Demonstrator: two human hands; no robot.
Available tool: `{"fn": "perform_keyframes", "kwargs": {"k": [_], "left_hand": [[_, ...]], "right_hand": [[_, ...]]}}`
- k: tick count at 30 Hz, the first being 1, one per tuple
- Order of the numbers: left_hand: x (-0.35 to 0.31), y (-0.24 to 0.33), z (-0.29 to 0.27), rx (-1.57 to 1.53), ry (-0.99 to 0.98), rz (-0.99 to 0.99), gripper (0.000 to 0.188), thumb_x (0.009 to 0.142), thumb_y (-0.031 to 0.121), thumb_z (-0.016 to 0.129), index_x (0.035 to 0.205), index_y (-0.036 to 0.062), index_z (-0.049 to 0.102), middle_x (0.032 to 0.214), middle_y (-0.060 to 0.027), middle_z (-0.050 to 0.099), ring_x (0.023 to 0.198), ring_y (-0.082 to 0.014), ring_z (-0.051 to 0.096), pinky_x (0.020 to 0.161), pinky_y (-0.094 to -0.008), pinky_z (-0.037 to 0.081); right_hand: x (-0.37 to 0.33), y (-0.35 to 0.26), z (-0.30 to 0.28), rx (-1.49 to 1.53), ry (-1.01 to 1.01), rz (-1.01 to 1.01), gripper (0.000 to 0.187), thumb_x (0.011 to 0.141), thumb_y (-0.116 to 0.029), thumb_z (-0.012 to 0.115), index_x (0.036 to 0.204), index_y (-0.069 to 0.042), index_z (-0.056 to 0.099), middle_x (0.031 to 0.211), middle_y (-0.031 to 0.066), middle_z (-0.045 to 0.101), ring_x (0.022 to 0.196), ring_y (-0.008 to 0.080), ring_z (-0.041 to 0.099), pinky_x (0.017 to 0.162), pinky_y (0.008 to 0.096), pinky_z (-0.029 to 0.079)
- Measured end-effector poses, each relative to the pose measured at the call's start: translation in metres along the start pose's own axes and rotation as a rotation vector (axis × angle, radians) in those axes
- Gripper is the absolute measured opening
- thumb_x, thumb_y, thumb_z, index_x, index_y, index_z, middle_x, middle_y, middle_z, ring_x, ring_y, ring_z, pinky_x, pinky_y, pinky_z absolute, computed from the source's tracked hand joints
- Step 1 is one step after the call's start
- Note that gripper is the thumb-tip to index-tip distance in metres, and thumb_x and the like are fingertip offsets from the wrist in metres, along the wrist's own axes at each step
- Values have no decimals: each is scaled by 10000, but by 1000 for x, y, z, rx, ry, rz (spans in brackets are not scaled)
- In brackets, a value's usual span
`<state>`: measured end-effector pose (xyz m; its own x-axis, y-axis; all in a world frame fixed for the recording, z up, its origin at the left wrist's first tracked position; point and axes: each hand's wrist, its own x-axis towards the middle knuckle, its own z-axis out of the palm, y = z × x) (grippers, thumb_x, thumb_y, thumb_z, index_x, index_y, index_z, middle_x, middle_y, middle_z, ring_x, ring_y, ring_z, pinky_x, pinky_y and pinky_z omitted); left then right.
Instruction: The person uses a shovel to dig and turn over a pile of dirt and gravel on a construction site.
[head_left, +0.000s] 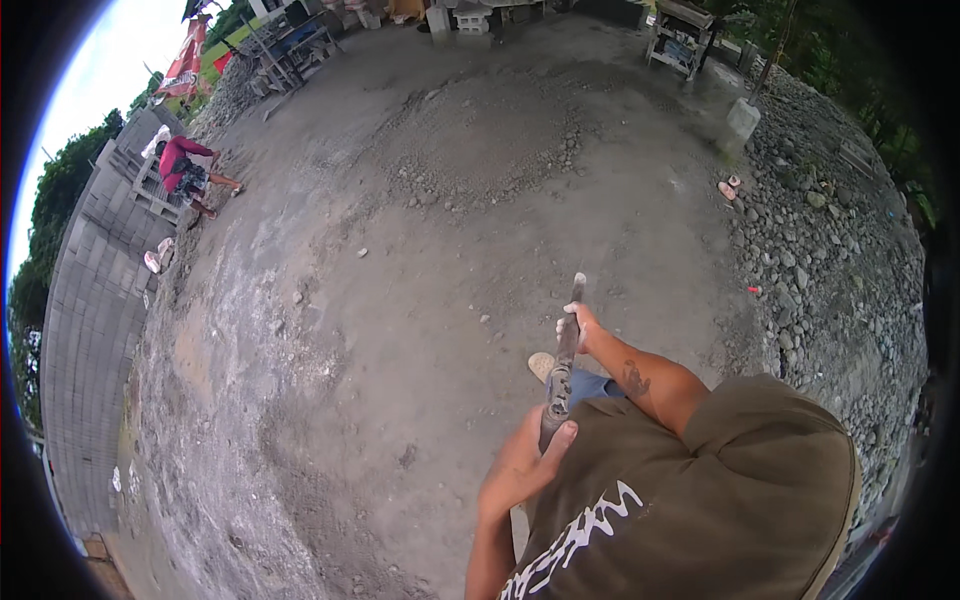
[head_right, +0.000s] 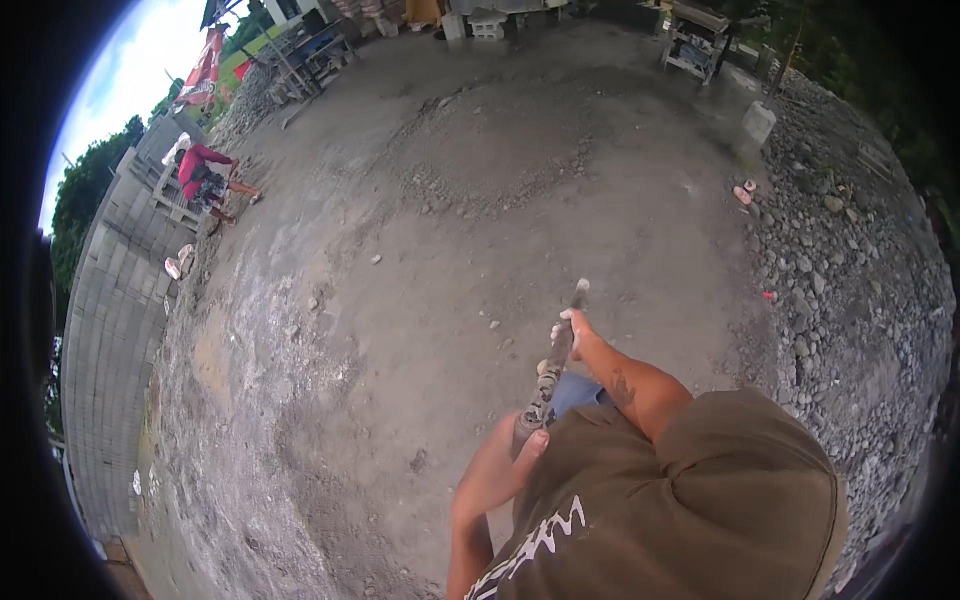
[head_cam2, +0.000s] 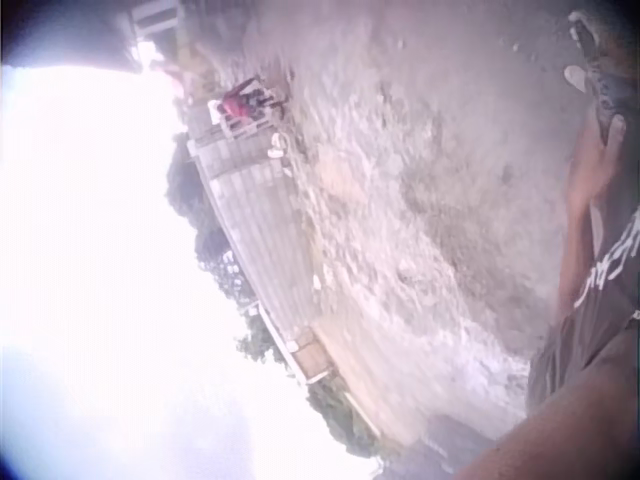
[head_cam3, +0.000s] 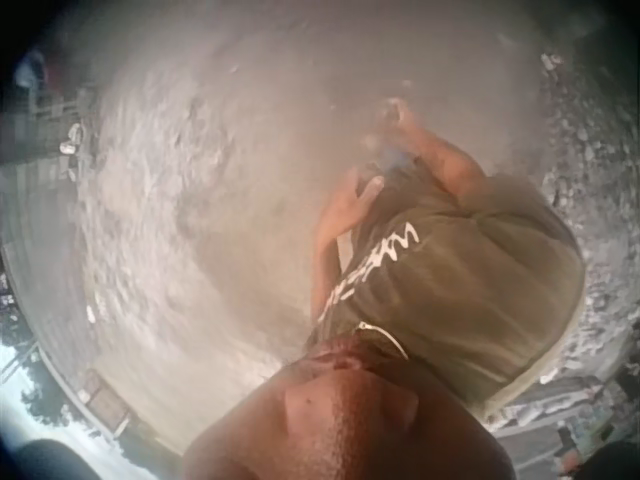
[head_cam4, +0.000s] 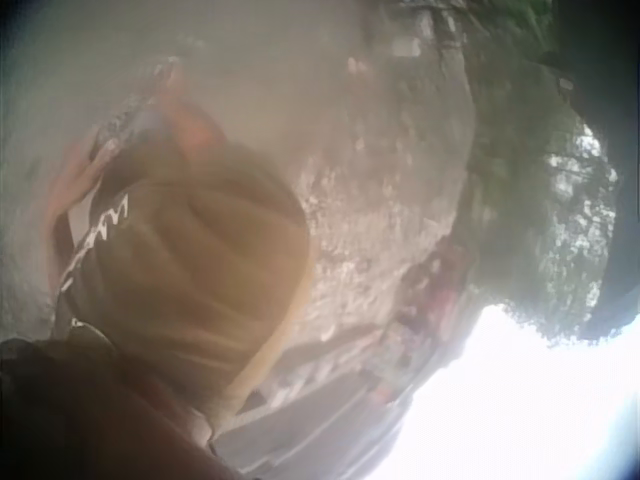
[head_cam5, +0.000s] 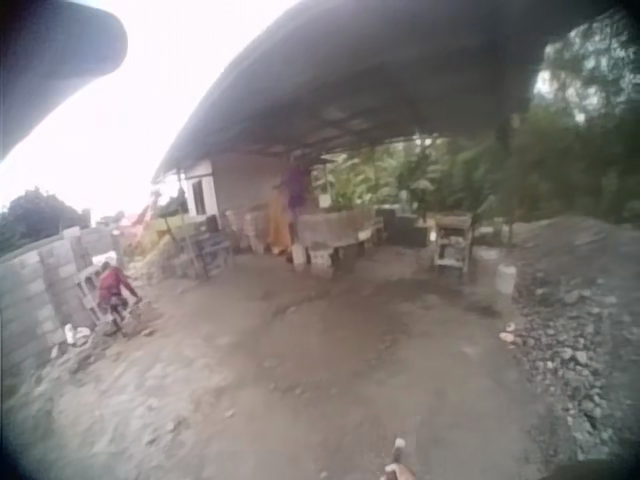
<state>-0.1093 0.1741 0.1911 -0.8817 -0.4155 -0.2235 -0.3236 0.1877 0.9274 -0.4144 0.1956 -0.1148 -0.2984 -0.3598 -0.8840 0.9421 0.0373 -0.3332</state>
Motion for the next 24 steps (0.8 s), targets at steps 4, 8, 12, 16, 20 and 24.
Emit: {"fn": "perform_keyframes", "kwargs": {"k": [4,8,12,16,20,24], "left_hand": [[32,50,17,154,-243,189,401,968,431,536,1058,49,619,896,-162,669,887,-357,634,789,-426,494],[94,92,42,337,-447,405,351,967,409,537,985,78,652,905,-141,682,894,-356,638,781,-435,498],[202,138,104,258,-622,638,338,982,366,526,956,62,671,912,-143,682,858,-330,652,778,-406,509],[337,146,143,-177,-665,354,294,979,320,542,978,76,706,911,-136,697,840,-283,679,786,-352,521],[495,86,194,447,-113,80,344,976,354,550,968,45,703,870,-176,699,811,-310,689,739,-364,534],[582,-89,202,621,-151,-153,412,941,430,571,1007,41,690,899,-182,711,811,-349,693,715,-416,536]], "right_hand": [[2,-98,-117,106,293,-88,242,832,-227,659,986,-93,529,749,95,605,627,264,607,588,415,532],[14,-120,-217,-11,579,144,315,793,-238,735,997,-66,568,786,115,619,746,276,649,655,431,547],[52,-124,-447,238,373,-110,100,856,-145,669,827,-77,602,746,61,588,687,217,600,587,372,501],[80,-144,-526,518,588,-221,96,850,-124,634,784,-124,564,701,13,583,630,187,596,534,352,503],[82,-206,-595,734,584,-319,34,846,-91,598,813,-93,590,728,13,563,646,182,579,567,335,500],[81,-312,-650,249,806,-553,40,850,-94,579,831,-65,599,735,19,545,652,176,569,569,315,490]]}}
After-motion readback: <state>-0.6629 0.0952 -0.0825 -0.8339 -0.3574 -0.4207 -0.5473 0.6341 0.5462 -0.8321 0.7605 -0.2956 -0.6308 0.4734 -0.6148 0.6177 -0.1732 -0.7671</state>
